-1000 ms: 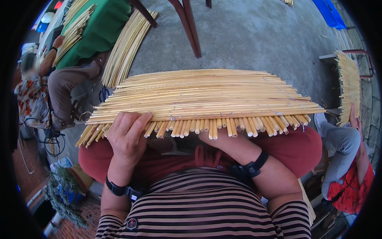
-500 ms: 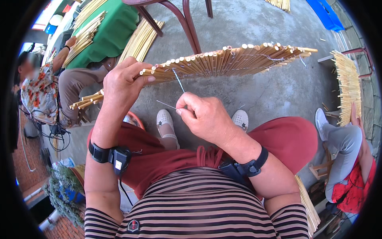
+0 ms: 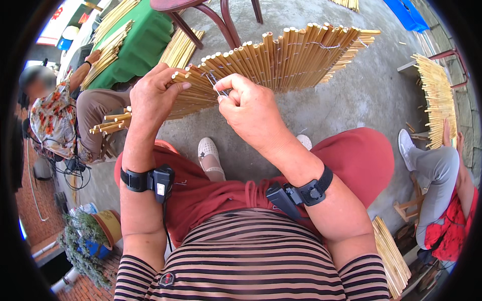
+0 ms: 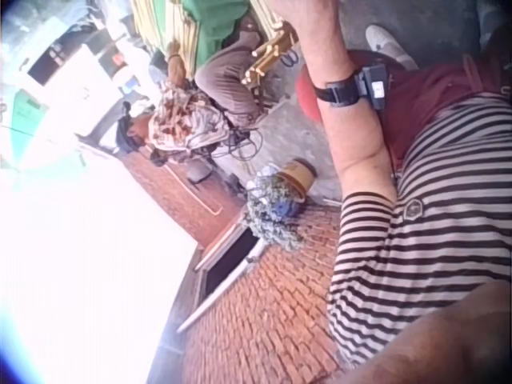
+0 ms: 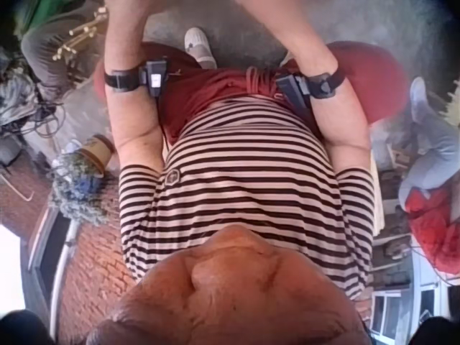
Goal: The person weaves a bamboo mat by hand and with a needle, threading a string through rows of bamboo sticks, tying knots, and cutting the string with scissors.
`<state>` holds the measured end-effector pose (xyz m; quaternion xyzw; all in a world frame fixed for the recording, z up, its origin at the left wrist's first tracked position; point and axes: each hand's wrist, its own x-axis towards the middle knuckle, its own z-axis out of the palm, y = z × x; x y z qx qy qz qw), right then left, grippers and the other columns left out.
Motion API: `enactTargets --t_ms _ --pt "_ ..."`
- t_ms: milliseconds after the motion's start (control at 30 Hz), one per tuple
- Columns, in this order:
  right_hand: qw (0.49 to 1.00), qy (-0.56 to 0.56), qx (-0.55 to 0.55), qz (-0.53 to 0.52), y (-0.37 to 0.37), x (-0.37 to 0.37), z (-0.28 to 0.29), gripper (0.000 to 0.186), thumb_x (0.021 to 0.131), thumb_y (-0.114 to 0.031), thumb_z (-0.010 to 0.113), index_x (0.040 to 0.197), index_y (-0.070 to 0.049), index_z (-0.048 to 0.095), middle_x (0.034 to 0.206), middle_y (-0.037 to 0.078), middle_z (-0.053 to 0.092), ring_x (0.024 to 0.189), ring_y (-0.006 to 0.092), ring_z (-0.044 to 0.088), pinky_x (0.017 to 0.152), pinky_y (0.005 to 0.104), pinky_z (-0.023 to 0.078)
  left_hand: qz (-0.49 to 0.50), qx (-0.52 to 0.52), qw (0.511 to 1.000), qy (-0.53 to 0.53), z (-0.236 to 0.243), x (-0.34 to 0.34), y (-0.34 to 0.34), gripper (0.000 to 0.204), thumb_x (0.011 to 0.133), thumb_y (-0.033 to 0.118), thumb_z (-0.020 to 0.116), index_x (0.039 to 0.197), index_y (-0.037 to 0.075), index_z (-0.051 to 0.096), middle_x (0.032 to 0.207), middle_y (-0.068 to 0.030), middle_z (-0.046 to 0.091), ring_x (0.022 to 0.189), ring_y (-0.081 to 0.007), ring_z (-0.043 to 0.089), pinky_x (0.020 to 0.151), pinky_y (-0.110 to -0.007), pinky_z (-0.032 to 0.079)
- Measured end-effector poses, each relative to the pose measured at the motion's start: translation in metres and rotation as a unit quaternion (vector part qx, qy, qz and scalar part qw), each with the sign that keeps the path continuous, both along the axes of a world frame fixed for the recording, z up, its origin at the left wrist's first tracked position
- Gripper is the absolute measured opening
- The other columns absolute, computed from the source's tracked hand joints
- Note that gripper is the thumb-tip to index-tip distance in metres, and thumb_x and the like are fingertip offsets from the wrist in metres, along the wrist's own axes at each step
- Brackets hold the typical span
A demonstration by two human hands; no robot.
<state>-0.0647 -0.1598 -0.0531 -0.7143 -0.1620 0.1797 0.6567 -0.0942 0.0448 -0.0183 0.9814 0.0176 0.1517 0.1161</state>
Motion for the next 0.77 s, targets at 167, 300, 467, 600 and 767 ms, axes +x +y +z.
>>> enactTargets --t_ms 167,300,467,600,767 --pt "0.999 -0.032 -0.022 -0.001 0.0034 0.0009 -0.0017 0.018 0.086 -0.005 0.062 0.103 0.001 0.063 0.059 0.004 0.053 0.055 0.0104 0.051 0.057 0.0295 0.045 0.011 0.005 1.0 0.007 0.0005 -0.002 -0.0011 0.024 0.074 0.029 0.078 0.093 0.013 0.073 0.081 -0.002 0.062 0.078 -0.0255 0.065 0.064 -0.038 0.049" --pt "0.999 -0.036 -0.018 -0.001 0.0042 0.0009 -0.0058 0.018 0.085 -0.005 0.062 0.102 0.001 0.063 0.06 0.007 0.056 0.055 0.0131 0.054 0.058 0.0311 0.046 0.012 0.008 1.0 0.005 0.0014 -0.0026 -0.0029 0.024 0.075 0.029 0.077 0.093 0.014 0.073 0.08 -0.0021 0.061 0.078 -0.0254 0.065 0.064 -0.038 0.048" --pt "0.998 -0.05 -0.025 -0.001 0.0039 0.0003 -0.0075 0.017 0.085 -0.005 0.062 0.101 0.001 0.063 0.06 0.008 0.056 0.055 0.0148 0.055 0.058 0.0318 0.047 0.005 0.001 1.0 0.0 0.0015 -0.0046 -0.0038 0.024 0.075 0.027 0.077 0.094 0.013 0.073 0.08 -0.0033 0.061 0.078 -0.0262 0.064 0.065 -0.039 0.048" --pt "0.998 -0.057 -0.03 -0.002 0.0043 -0.0002 -0.0067 0.017 0.085 -0.005 0.062 0.101 0.001 0.063 0.06 0.008 0.056 0.055 0.0152 0.056 0.058 0.0321 0.047 0.007 -0.003 1.0 0.001 0.0011 -0.0052 -0.0041 0.024 0.074 0.027 0.078 0.094 0.013 0.073 0.08 -0.0036 0.061 0.078 -0.0264 0.064 0.065 -0.039 0.048" --pt "0.998 -0.053 -0.032 -0.004 0.0043 -0.0007 -0.0076 0.018 0.086 -0.006 0.063 0.103 0.0 0.062 0.061 0.008 0.057 0.055 0.0153 0.056 0.058 0.032 0.047 0.003 0.016 1.0 -0.004 -0.0006 -0.0064 -0.0029 0.024 0.075 0.024 0.077 0.098 0.018 0.073 0.079 -0.0004 0.059 0.071 -0.0215 0.062 0.063 -0.035 0.047"
